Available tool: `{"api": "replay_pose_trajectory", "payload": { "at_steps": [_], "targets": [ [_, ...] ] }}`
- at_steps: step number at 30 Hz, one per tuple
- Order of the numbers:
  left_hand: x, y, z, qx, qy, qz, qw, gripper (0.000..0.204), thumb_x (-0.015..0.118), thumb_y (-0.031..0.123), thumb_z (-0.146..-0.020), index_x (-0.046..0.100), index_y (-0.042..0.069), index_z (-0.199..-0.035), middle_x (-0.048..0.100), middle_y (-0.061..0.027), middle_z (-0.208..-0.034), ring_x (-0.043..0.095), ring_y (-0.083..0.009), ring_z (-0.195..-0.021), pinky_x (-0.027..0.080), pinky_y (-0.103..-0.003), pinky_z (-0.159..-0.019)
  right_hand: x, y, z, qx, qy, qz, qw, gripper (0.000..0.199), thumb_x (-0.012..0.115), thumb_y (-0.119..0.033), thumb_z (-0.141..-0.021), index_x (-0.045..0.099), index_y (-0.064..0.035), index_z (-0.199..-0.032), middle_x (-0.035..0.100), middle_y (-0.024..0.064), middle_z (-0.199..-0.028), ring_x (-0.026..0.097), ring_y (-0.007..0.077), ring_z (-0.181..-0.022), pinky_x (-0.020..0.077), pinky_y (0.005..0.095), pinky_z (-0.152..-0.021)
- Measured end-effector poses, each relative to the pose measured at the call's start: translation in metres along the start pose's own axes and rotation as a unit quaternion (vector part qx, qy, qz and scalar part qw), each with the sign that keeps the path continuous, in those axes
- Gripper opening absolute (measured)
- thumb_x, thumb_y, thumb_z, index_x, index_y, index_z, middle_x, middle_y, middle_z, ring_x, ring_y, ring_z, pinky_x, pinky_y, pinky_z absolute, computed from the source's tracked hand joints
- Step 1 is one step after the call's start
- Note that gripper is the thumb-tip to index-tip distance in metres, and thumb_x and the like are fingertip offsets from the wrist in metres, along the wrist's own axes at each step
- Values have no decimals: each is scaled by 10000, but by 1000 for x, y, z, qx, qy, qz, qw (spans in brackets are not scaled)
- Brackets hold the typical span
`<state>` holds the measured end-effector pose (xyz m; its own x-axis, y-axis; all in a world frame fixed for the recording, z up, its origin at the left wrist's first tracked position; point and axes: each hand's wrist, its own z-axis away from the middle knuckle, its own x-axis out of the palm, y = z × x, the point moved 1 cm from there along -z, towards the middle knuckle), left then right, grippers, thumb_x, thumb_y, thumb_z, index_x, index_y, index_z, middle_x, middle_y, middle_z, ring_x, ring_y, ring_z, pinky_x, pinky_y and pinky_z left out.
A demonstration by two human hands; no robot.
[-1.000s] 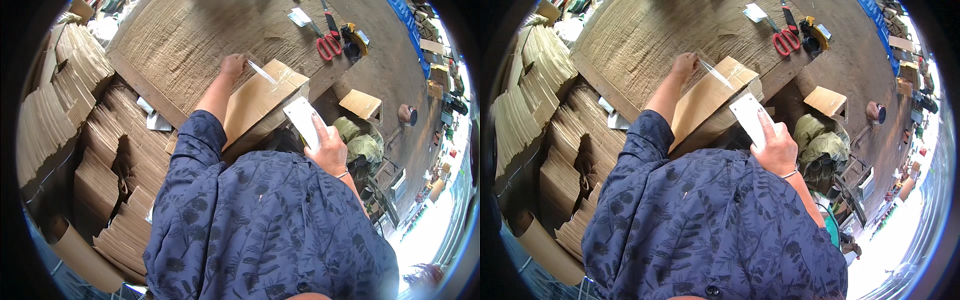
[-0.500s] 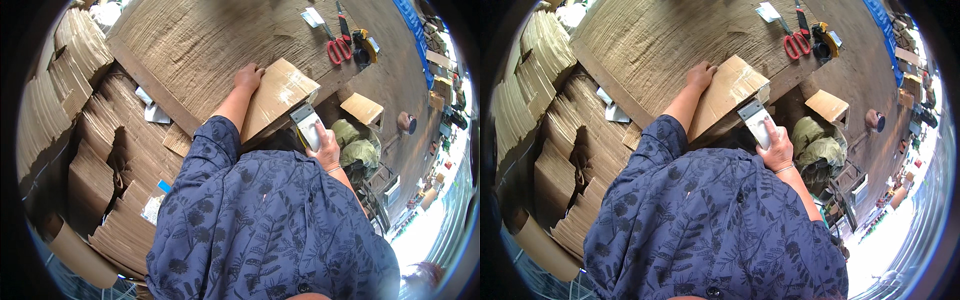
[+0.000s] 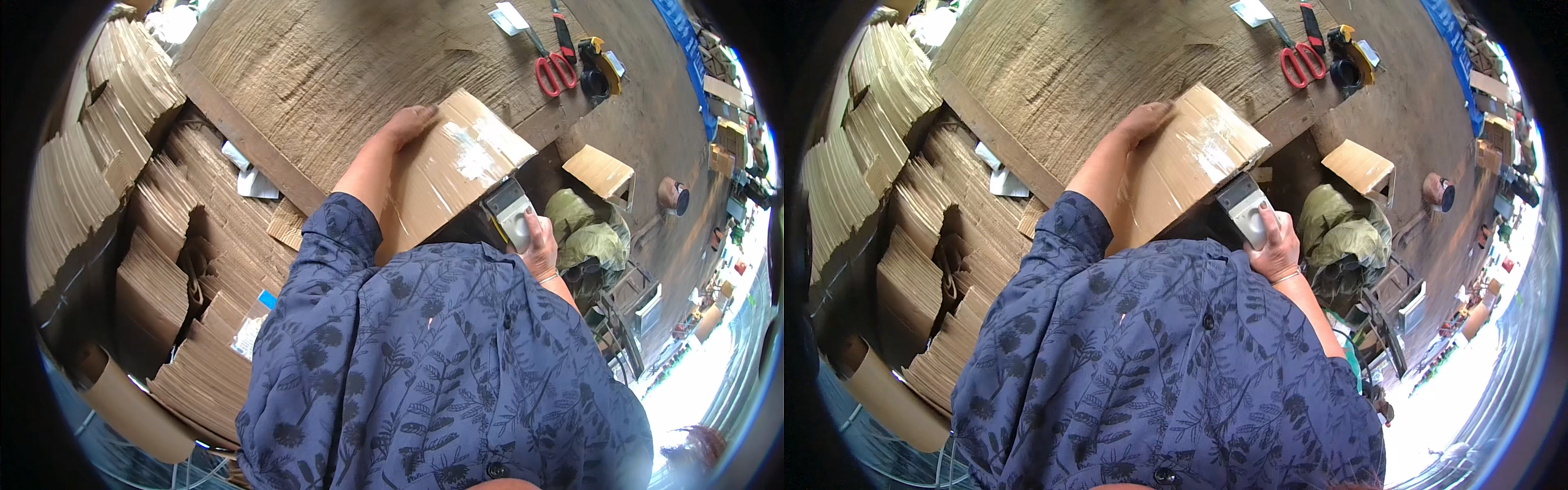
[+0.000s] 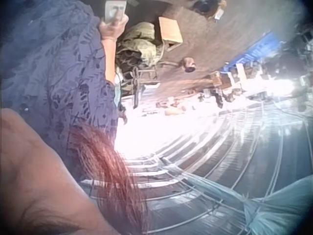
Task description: The person assembles a cardboard box by folding flaps and securing them with a tape dispenser. They then use a utility knife to trim excess tape and adjust the box flaps. The person works at a wooden table in a cluttered workshop.
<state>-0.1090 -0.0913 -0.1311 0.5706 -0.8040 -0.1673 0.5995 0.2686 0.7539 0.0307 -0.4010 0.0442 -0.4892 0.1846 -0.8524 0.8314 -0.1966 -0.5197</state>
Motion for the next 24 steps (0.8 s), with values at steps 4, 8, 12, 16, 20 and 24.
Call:
{"api": "replay_pose_trajectory", "payload": {
  "at_steps": [4,8,12,16,20,24],
  "targets": [
    [9,-17,-15,-23,17,75,997,444,537,435,-971,717,38,-1056,718,-129,-983,640,-238,-876,475,-359,-837,2,8,0,-11,2,-10,1000,947,743,-57,-522,388,-189,-1390,561,149,-1006,574,364,-871,512,432,-703],
    [7,-14,-13,-79,32,98,992,437,544,428,-968,709,41,-1087,715,-134,-1026,646,-237,-910,472,-365,-850,1,18,8,-12,-4,-16,1000,948,752,-65,-517,404,-218,-1385,560,149,-1000,579,354,-860,513,424,-680],
    [9,16,20,-20,128,-216,968,406,564,391,-942,702,37,-1086,687,-174,-1072,634,-328,-1015,469,-413,-906,12,25,-4,-29,-4,-36,999,924,762,-83,-520,438,-231,-1373,558,145,-1004,586,340,-847,523,407,-673],
    [25,3,51,209,107,-139,962,393,530,288,-973,584,71,-1296,493,-158,-1414,420,-306,-1337,319,-370,-1128,26,21,-25,-29,-1,-25,999,943,783,-121,-518,441,-267,-1385,526,130,-951,585,331,-821,532,408,-675],
    [34,25,107,244,4,-87,966,439,481,241,-994,494,60,-1394,403,-148,-1499,347,-272,-1406,241,-339,-1167,28,26,-22,-19,-10,-30,999,965,806,-150,-522,425,-284,-1399,506,135,-963,581,334,-817,532,410,-667],
    [47,54,155,266,41,-187,945,482,553,179,-945,473,79,-1409,404,-155,-1492,360,-290,-1395,265,-353,-1163,26,28,-21,-19,-27,-37,999,909,812,-211,-584,428,-294,-1403,500,139,-989,592,336,-809,540,415,-661]
  ]
}}
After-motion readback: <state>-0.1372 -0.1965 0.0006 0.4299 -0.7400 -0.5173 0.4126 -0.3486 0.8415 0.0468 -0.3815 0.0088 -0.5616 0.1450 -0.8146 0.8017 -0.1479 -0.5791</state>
